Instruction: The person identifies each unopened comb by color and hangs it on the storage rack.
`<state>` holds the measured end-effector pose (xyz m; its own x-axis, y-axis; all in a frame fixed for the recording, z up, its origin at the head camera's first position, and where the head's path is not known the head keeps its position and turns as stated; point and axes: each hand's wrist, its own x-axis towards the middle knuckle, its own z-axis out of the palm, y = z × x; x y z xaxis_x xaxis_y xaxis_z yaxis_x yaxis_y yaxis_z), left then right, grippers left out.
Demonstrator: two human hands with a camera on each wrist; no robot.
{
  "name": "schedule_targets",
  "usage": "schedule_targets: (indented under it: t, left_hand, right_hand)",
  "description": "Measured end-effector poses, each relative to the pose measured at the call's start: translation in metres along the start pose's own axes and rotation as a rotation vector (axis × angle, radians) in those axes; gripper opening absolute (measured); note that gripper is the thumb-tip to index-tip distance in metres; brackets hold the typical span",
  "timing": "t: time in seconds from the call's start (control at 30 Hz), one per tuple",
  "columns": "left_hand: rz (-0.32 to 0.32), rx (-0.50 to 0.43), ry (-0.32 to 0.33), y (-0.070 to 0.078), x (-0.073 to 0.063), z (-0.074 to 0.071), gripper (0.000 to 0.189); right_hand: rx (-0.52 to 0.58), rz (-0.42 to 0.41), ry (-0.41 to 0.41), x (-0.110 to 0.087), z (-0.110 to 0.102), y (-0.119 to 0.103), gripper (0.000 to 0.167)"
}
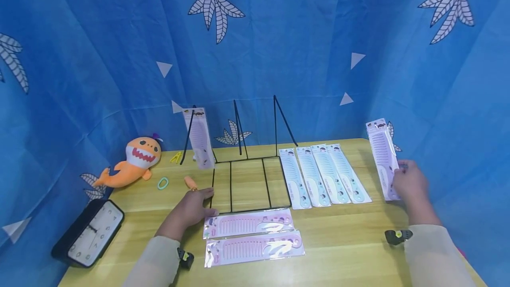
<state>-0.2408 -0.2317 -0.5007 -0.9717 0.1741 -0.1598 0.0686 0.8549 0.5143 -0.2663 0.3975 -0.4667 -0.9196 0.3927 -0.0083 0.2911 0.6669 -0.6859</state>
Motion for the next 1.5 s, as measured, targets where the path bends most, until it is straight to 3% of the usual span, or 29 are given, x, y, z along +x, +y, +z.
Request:
schedule_targets:
  t: [0.2,0.3,0.4,0.5,0.63,0.73,0.9,1.17,1.33,1.5]
  left_hand:
    - [-0.010,-0.009,-0.001,0.000,0.000,0.000,0.072]
    - [-0.012,-0.010,0.000,-0.001,0.000,0.001,0.072]
    - [-0.013,-0.016,-0.001,-0.001,0.000,0.001,0.073]
    - [-0.011,-0.025,-0.001,0.001,-0.001,0.001,0.073]
    - [-0.001,-0.024,0.002,0.001,-0.003,0.000,0.072]
    - [0.001,-0.023,0.002,0.001,-0.004,-0.001,0.072]
    - [0.002,-0.018,0.000,0.002,-0.004,-0.002,0.073]
    - [-0.008,-0.028,0.000,0.002,-0.004,-0.001,0.071]
    - [-0.002,-0.025,0.000,0.003,-0.004,-0.001,0.070]
    - [0.008,-0.030,0.000,0.001,-0.004,-0.002,0.071]
  right_hand:
    - [0.165,-0.083,0.007,-0.012,-0.001,-0.022,0.054]
    - [0.285,-0.153,-0.015,-0.017,0.003,-0.030,0.045]
    - [0.468,-0.221,-0.081,-0.023,0.005,-0.039,0.026]
    - [0.729,-0.301,-0.183,-0.032,0.004,-0.050,0.016]
    - [0.991,-0.432,-0.331,-0.047,0.005,-0.066,0.019]
    - [1.067,-0.540,-0.411,-0.056,0.008,-0.076,0.031]
    - [1.089,-0.696,-0.502,-0.065,0.011,-0.091,0.052]
    - [1.063,-0.818,-0.588,-0.070,0.016,-0.108,0.058]
    - [0.887,-0.854,-0.610,-0.075,0.021,-0.116,0.053]
    - [0.665,-0.880,-0.634,-0.093,0.031,-0.134,0.043]
